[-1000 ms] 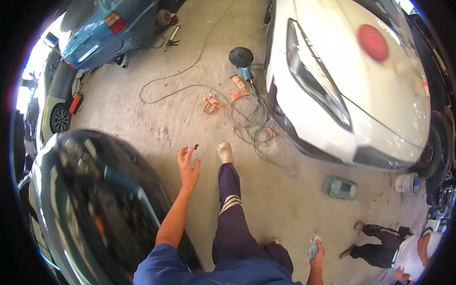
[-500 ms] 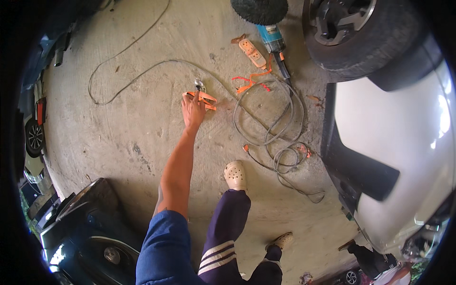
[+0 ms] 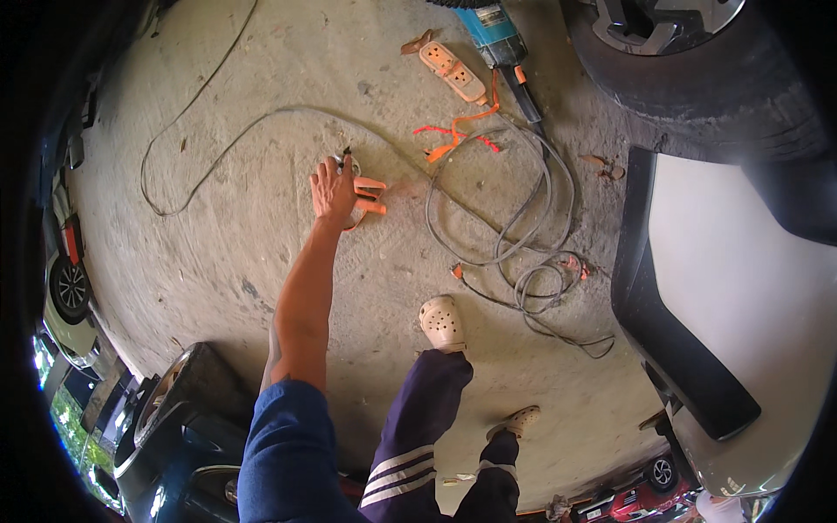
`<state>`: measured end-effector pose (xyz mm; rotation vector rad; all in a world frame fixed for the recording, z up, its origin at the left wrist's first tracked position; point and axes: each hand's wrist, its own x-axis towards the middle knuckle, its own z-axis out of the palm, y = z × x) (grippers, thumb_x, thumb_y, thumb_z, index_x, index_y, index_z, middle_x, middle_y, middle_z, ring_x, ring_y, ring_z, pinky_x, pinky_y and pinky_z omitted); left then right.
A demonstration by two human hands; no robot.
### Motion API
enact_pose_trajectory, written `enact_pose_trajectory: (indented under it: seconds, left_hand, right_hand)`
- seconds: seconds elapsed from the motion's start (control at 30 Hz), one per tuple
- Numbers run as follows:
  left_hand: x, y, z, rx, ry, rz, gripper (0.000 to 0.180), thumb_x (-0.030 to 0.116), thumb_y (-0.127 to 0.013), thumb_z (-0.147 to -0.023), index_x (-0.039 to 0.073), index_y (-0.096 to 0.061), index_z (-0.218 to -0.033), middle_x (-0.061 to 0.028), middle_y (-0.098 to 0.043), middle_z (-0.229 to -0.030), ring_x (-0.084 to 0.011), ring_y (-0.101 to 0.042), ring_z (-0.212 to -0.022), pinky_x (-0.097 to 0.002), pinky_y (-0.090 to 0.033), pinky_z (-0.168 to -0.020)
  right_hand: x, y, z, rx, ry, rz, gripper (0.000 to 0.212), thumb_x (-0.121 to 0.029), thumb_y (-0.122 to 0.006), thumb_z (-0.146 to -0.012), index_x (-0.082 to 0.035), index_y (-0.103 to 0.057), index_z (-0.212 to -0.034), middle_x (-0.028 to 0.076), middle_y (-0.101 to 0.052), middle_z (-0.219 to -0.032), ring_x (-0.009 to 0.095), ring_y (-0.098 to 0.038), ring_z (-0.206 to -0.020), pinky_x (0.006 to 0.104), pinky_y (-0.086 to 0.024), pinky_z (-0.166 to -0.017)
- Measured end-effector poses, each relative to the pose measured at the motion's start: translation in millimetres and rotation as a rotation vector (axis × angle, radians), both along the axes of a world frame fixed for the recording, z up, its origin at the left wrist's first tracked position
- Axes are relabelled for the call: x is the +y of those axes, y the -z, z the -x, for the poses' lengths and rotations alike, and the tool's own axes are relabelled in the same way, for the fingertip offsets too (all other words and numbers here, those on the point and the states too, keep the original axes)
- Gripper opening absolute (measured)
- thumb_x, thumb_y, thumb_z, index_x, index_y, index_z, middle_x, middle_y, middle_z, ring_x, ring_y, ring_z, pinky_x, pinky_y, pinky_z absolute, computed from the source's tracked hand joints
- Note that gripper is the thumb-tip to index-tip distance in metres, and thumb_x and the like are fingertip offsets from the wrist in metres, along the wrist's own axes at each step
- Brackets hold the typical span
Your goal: The person removes orange masking tape from the lower rear bumper of a dark car, then wipes the exposed area with a cloth dipped in a small cup of liquid. The person repeats wiping and inspecting the same spot multiple times.
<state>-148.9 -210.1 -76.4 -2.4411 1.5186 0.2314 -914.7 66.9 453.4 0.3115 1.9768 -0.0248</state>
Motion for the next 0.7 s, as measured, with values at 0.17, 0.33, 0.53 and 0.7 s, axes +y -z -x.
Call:
enact_pose_trajectory:
  seconds: [0.17, 0.33, 0.53, 0.7]
  left_hand:
    - [9.5, 1.3, -11.0, 0.015, 0.090, 0.046, 0.026, 0.012, -0.061, -0.095, 0.012, -0.077, -0.116, -0.0069, -0.061, -0.115, -0.0260, -0.055, -0.111, -0.0428, -0.042, -0.095]
    - [6.0, 1.5, -8.8, 0.017, -0.009, 0.009, 0.018, 0.016, -0.065, -0.092, 0.014, -0.079, -0.102, -0.0033, -0.061, -0.106, -0.0245, -0.055, -0.108, -0.0421, -0.041, -0.096]
    - [4.0, 1.1, -4.5, 0.024, -0.153, 0.202, 0.017, 0.016, -0.067, -0.089, 0.014, -0.075, -0.103, -0.0041, -0.062, -0.099, -0.0269, -0.057, -0.101, -0.0444, -0.041, -0.095]
    - [12.2, -11.8, 7.9, 0.141, -0.284, 0.445, 0.042, 0.014, -0.070, -0.084, 0.014, -0.065, -0.125, -0.0087, -0.064, -0.105, -0.0307, -0.059, -0.103, -0.0463, -0.042, -0.095]
  right_hand:
    - [-26.4, 7.8, -31.0, 0.059, -0.248, 0.040, 0.065, -0.031, -0.076, -0.096, -0.006, -0.051, -0.151, 0.015, -0.067, -0.127, 0.025, -0.064, -0.113, 0.0382, -0.053, -0.094]
    - [-33.5, 14.0, -32.1, 0.058, -0.213, 0.016, 0.057, -0.033, -0.073, -0.098, -0.008, -0.055, -0.146, 0.013, -0.069, -0.122, 0.022, -0.064, -0.103, 0.0365, -0.053, -0.085]
    - [-47.9, 16.7, -39.8, 0.043, -0.226, -0.002, 0.048, -0.034, -0.070, -0.100, -0.009, -0.059, -0.140, 0.010, -0.071, -0.117, 0.019, -0.065, -0.091, 0.0344, -0.053, -0.076]
    - [-60.4, 12.8, -37.5, 0.019, -0.240, 0.027, 0.042, -0.035, -0.067, -0.101, -0.010, -0.063, -0.135, 0.007, -0.072, -0.112, 0.017, -0.065, -0.081, 0.0327, -0.053, -0.067]
